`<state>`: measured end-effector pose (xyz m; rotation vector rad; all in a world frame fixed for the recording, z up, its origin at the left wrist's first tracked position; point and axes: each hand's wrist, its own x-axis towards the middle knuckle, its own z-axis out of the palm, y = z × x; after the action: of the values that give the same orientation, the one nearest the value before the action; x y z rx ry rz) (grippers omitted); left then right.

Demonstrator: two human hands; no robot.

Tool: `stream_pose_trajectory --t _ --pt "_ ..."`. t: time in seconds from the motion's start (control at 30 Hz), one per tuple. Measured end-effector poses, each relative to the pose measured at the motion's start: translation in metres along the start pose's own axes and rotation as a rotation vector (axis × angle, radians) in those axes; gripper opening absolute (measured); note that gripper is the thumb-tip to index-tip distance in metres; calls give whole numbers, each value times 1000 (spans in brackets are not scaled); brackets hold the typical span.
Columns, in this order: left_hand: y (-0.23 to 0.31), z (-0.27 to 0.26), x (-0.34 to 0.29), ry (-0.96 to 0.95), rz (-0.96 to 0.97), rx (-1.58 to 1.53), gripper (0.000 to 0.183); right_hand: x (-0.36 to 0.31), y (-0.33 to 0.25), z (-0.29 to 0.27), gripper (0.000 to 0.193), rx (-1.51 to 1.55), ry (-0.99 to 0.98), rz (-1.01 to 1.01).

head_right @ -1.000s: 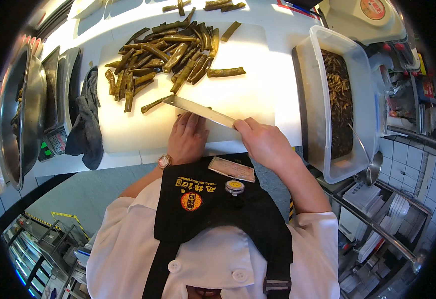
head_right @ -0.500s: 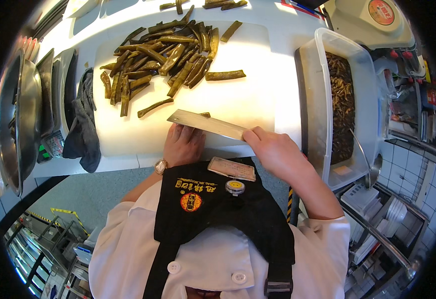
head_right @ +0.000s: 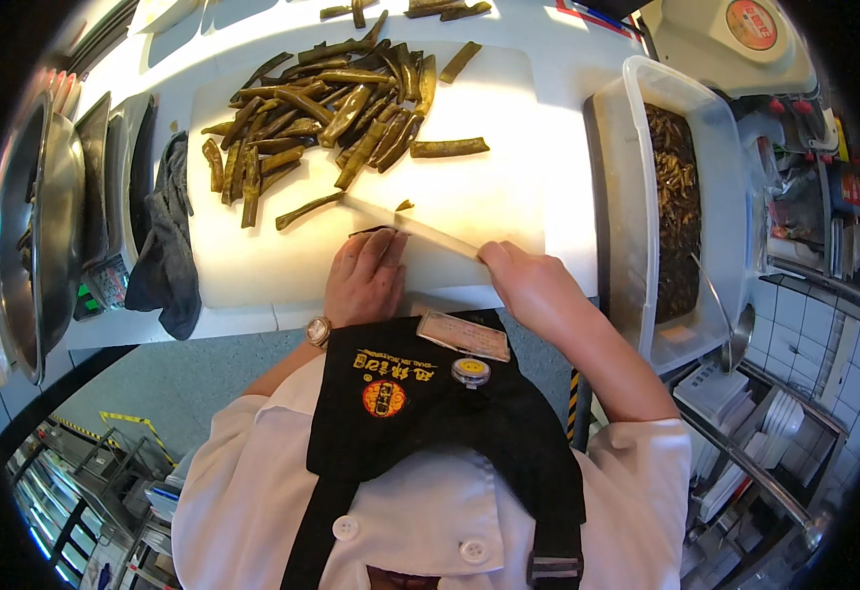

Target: The person uses a cleaver to chop long, dark green vegetables on a white cutting board. The chopped pieces are periodically swept into a nearby plastic container. A coworker is visible in the background handling a metal bowl.

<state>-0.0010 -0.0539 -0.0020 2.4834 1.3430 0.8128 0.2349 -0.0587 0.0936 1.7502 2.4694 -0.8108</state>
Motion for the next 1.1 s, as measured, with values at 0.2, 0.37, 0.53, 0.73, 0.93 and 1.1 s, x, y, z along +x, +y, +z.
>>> stream_pose_trajectory --t 0.2,0.37,0.53,0.73,0.93,1.1 --pt "3 -1 -2 -10 -35 58 32 -2 -12 -21 16 -105 -122 -42" --pt "2 -1 -2 -7 -24 45 33 15 -14 -4 13 -99 -116 -54" --pt "1 -9 -1 -7 -71 -16 35 8 -6 2 13 -37 -21 -49" --pt "-2 -6 -8 -26 -59 40 37 6 -19 -18 12 -117 -153 -60" --pt "-1 -8 -4 -14 -61 12 39 16 -20 3 12 -76 -74 -47" --pt "-5 -12 -6 17 -47 -38 40 9 -15 2 13 -26 -59 -74"
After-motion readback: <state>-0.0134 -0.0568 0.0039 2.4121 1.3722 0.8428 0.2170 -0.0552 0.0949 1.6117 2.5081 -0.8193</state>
